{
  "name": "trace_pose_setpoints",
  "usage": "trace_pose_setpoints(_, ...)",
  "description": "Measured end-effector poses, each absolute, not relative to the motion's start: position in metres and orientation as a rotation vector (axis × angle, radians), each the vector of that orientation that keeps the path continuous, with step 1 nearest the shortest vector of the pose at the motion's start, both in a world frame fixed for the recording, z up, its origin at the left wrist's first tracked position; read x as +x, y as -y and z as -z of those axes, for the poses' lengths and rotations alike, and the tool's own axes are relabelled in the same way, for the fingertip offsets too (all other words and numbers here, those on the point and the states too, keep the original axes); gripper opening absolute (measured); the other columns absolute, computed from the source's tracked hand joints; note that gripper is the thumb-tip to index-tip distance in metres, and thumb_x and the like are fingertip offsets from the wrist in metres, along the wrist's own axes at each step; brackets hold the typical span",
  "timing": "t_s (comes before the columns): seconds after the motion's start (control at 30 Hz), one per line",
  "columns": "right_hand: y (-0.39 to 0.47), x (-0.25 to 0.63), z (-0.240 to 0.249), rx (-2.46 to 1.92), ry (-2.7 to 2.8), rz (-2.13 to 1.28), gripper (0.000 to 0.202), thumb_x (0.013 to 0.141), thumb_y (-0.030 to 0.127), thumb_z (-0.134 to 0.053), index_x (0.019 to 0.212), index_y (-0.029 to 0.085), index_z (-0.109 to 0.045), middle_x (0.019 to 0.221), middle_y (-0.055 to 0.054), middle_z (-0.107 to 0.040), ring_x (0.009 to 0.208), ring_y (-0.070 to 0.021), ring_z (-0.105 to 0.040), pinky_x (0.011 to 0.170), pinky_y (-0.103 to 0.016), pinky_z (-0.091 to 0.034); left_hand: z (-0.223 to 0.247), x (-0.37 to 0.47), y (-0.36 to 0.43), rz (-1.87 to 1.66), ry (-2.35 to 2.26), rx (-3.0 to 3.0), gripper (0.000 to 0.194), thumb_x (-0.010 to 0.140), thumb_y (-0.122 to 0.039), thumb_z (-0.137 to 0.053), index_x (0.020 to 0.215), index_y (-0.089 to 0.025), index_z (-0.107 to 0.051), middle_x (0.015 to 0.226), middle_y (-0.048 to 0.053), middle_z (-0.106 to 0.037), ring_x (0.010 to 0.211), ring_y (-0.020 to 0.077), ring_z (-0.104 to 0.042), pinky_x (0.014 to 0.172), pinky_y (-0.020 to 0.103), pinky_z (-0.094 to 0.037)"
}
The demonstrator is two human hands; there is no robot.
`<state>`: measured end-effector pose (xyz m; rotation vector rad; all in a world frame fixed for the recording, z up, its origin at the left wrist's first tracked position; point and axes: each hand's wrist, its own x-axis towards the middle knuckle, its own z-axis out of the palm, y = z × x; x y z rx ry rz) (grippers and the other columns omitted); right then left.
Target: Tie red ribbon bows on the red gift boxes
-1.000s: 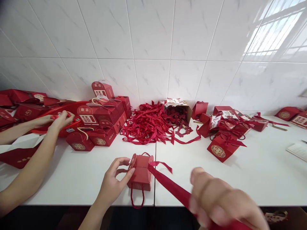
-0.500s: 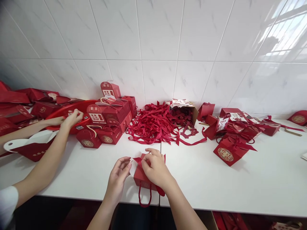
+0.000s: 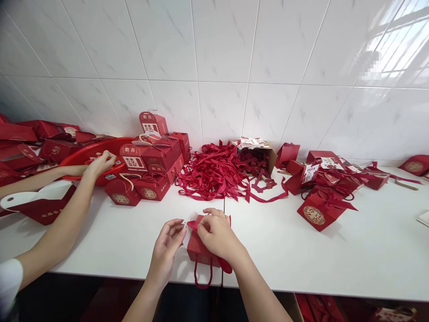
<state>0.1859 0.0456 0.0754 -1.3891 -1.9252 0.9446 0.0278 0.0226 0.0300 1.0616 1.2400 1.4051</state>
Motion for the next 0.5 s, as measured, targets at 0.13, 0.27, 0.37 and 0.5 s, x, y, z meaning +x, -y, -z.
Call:
trace_pose_setpoints(0.13, -0.047, 0.187, -0.078, -1.371, 1.971, -0.942, 0.023, 0.086, 0.025, -0.046, 0.065, 0.02, -0.056, 0.117, -0.007, -0.058, 0.126, -0.0238, -0.041, 0.099, -0.047, -0.028, -0.036, 0.028, -0.03, -1.332, -1.205, 1.127, 0.033, 0.08, -0.051, -0.056, 0.09, -0.02, -0.051, 0.08, 0.002, -0.055, 0.079, 0.0173, -0.054, 0.062, 0.025, -0.044)
trace_pose_setpoints(0.27, -0.047, 0.185, -0.079, -1.348, 1.984, -0.93, 0.023, 0.086, 0.025, -0.046, 0.067, 0.02, -0.058, 0.116, -0.008, -0.058, 0.126, -0.0252, -0.042, 0.099, -0.049, -0.03, -0.048, 0.032, -0.042, -1.258, -1.207, 1.241, 0.034, 0.083, -0.051, -0.05, 0.071, -0.02, -0.046, 0.069, -0.002, -0.044, 0.064, 0.0129, -0.045, 0.059, 0.023, -0.04)
trace_pose_setpoints(0.37, -0.047, 0.188, -0.078, -1.316, 1.972, -0.924, 0.022, 0.087, 0.03, -0.048, 0.074, 0.021, -0.063, 0.125, -0.01, -0.054, 0.13, -0.0261, -0.037, 0.102, -0.051, -0.028, -0.049, 0.029, -0.051, -1.206, -1.228, 1.386, 0.033, 0.081, -0.047, -0.055, 0.065, -0.02, -0.047, 0.064, -0.003, -0.043, 0.06, 0.0125, -0.042, 0.059, 0.023, -0.04)
trace_pose_setpoints(0.5, -0.044, 0.216, -0.07, -1.301, 1.839, -0.825, 0.029, 0.089, 0.044, -0.048, 0.102, 0.026, -0.066, 0.143, -0.009, -0.039, 0.137, -0.0266, -0.026, 0.11, -0.05, -0.021, -0.034, -0.009, -0.061, -1.223, -1.61, 1.504, 0.03, 0.078, -0.048, -0.054, 0.064, -0.021, -0.051, 0.066, 0.0, -0.052, 0.066, 0.0173, -0.05, 0.064, 0.026, -0.043)
